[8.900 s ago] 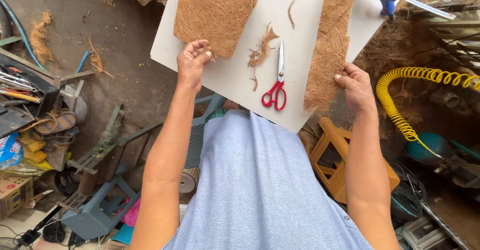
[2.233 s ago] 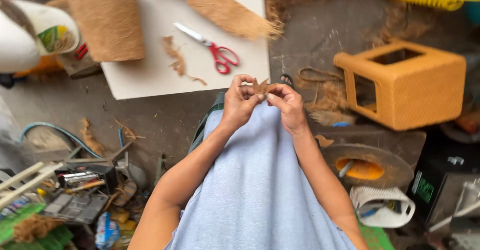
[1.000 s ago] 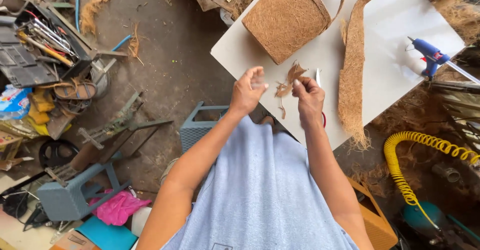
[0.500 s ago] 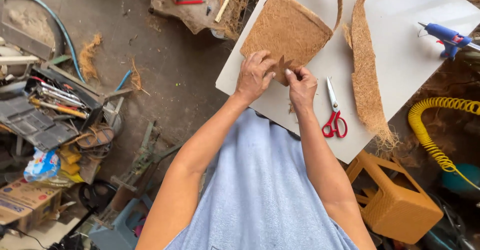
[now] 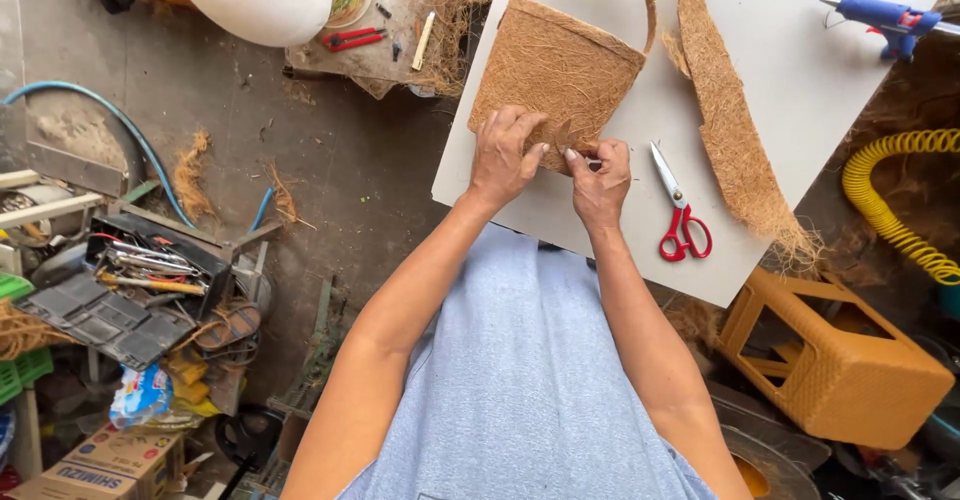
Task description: Gluing a decorative coir strip to the rim and handle of a handmade basket using a hot glue gun and scissors.
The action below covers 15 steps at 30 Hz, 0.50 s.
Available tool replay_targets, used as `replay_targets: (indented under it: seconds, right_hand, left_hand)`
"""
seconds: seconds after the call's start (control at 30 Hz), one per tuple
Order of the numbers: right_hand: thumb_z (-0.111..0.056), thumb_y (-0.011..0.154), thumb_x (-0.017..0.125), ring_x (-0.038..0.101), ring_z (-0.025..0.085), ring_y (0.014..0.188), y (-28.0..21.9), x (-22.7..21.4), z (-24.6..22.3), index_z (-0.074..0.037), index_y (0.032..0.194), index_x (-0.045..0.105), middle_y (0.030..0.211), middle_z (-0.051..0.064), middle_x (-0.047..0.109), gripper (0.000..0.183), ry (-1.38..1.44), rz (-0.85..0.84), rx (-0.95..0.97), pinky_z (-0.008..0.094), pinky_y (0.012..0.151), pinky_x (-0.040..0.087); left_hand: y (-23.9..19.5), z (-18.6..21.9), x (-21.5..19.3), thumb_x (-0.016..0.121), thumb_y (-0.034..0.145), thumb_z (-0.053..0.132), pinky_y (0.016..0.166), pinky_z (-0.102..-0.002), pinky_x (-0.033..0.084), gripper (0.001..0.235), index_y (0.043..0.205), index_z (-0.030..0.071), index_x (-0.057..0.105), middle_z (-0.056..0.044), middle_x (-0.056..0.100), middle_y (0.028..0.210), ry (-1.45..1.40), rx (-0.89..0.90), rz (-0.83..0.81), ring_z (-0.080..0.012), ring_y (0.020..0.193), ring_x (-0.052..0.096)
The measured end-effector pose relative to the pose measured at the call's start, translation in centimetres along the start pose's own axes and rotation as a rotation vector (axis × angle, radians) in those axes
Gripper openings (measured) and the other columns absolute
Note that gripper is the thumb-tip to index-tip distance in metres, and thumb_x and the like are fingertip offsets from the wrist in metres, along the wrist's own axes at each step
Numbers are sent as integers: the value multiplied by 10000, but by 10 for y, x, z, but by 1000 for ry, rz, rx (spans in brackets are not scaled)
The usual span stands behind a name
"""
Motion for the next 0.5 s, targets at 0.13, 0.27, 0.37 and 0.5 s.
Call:
replay_targets:
  seconds: [0.13, 0.27, 0.37, 0.5]
  right_hand:
    - [-133, 816, 827, 612, 190, 849, 0, 3, 5, -99, 900, 724, 962, 47, 572, 138, 16, 0, 39, 297, 750, 515]
    - [-91, 829, 809, 619, 200, 898, 2, 1, 7, -74, 927, 715, 997, 67, 542, 137, 97, -52, 47, 307, 788, 532]
    - [-61, 877, 766, 601, 221, 944, 7, -10, -10, -39, 949, 692, 1034, 97, 507, 106, 191, -140, 85, 351, 841, 545]
    - [-66, 863, 785, 585, 210, 959, 14, -16, -15, -27, 957, 702, 1030, 91, 480, 131, 209, -240, 62, 328, 839, 532]
  left_hand:
    - [1, -4, -7, 751, 854, 159, 905, -396, 465, 293, 1139, 146, 680, -38, 564, 1031, -30, 41, -5, -222, 998, 583]
    - [5, 2, -5, 707, 886, 210, 892, -373, 456, 268, 1150, 167, 686, -30, 556, 1039, -33, 45, -25, -198, 993, 572]
    - [8, -1, -5, 672, 911, 224, 883, -366, 455, 253, 1157, 167, 685, -43, 553, 1047, -45, 54, -36, -199, 989, 567]
    - [10, -5, -13, 667, 897, 214, 879, -375, 455, 248, 1136, 154, 694, -63, 550, 1051, -96, 82, -58, -219, 976, 573]
Point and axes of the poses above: each hand's wrist, its own y-axis towards the middle knuckle, its own x-axis out of the palm, z = x × y, the point moved 1 cm from there along y, towards the middle knuckle
